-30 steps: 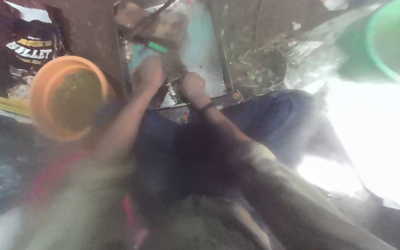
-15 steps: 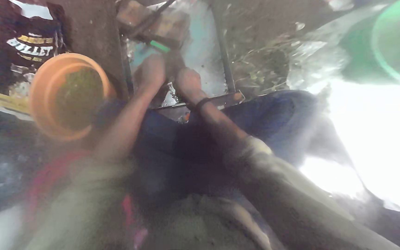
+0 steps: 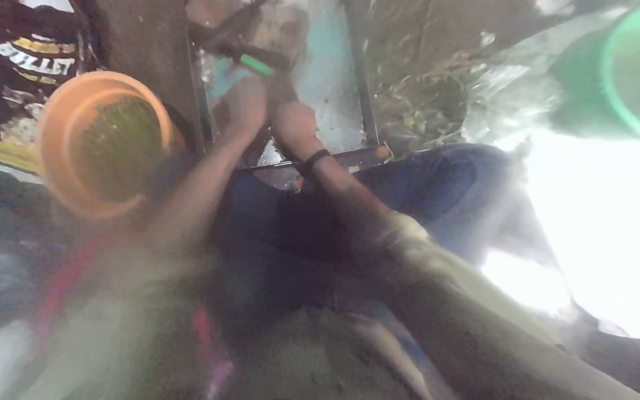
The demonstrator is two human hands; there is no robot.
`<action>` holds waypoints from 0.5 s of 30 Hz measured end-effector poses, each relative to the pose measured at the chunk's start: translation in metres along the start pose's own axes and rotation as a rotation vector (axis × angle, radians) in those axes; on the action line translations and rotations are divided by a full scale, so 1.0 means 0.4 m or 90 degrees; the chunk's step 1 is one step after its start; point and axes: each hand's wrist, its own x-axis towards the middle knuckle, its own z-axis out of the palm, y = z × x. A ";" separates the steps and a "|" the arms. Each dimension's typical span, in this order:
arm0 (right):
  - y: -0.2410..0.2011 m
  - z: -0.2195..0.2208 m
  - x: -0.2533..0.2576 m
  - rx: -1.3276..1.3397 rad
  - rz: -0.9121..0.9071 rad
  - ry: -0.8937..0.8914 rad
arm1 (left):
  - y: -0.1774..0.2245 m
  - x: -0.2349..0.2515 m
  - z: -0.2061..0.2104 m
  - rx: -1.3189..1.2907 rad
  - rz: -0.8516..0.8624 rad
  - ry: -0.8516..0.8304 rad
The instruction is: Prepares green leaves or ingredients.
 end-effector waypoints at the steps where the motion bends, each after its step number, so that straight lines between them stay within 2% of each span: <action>1: 0.001 0.005 -0.010 -0.004 0.004 -0.002 | -0.002 0.001 0.003 -0.001 -0.003 0.002; 7: 0.062 0.048 -0.129 -0.008 0.036 -0.006 | -0.009 -0.005 -0.017 -0.006 0.041 -0.002; 10: 0.052 0.001 -0.146 0.010 0.033 -0.007 | -0.013 -0.005 -0.005 -0.012 0.029 0.003; 12: 0.006 -0.097 -0.145 0.029 0.081 -0.160 | -0.017 -0.007 0.002 -0.024 0.012 0.013; 13: 0.005 -0.071 -0.119 0.027 0.049 -0.070 | -0.022 -0.004 0.005 -0.023 0.013 0.018; 15: 0.001 -0.037 -0.056 0.034 0.006 0.000 | -0.027 -0.003 0.011 -0.024 0.014 0.025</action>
